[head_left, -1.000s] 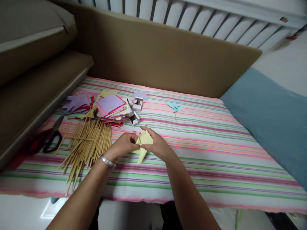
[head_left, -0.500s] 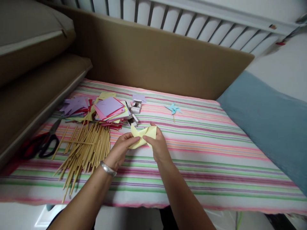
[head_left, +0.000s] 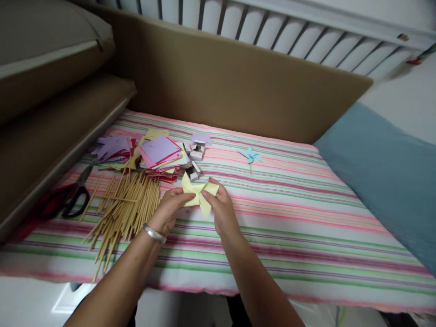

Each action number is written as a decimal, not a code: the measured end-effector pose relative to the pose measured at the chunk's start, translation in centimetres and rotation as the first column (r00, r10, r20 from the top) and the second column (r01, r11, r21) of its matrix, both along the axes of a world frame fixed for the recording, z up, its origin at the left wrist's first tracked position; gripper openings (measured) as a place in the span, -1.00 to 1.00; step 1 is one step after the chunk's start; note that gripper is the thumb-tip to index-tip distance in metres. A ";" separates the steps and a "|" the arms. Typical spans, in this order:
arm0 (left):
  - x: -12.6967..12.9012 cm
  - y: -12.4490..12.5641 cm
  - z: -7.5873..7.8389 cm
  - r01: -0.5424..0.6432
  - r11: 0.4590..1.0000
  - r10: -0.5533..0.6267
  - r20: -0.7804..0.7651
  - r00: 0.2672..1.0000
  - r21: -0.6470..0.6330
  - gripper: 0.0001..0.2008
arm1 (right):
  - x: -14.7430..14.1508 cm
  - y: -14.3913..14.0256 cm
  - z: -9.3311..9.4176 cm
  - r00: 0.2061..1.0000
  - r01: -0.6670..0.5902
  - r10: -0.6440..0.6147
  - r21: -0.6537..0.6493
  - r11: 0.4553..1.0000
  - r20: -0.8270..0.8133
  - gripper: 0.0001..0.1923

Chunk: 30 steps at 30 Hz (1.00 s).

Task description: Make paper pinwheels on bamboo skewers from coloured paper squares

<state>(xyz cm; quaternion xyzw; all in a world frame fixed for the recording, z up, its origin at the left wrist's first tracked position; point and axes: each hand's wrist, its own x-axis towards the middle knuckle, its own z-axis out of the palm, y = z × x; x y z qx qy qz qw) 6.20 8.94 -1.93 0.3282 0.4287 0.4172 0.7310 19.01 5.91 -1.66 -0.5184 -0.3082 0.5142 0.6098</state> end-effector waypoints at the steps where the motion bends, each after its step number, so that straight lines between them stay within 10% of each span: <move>1: -0.3 0.1 0.1 0.008 1.000 -0.008 0.002 1.000 -0.005 -0.73 | 0.5 0.1 0.2 1.000 -0.015 0.015 -0.004 1.000 0.021 -0.46; 16: -1.9 0.8 0.5 0.009 1.000 -0.009 0.025 1.000 -0.030 -0.76 | 0.6 0.2 -0.2 0.987 0.057 -0.055 -0.010 0.998 0.148 -0.79; 23: -2.0 0.8 0.5 -0.010 0.998 0.009 -0.016 1.000 -0.063 -0.80 | 0.2 -0.8 0.1 0.731 0.022 -0.206 0.279 0.960 0.651 -0.95; 30: -1.9 0.7 0.6 0.068 0.998 -0.067 -0.048 0.997 0.005 -0.88 | 0.0 -1.1 0.6 0.650 -0.219 -0.107 0.320 0.922 0.752 -0.90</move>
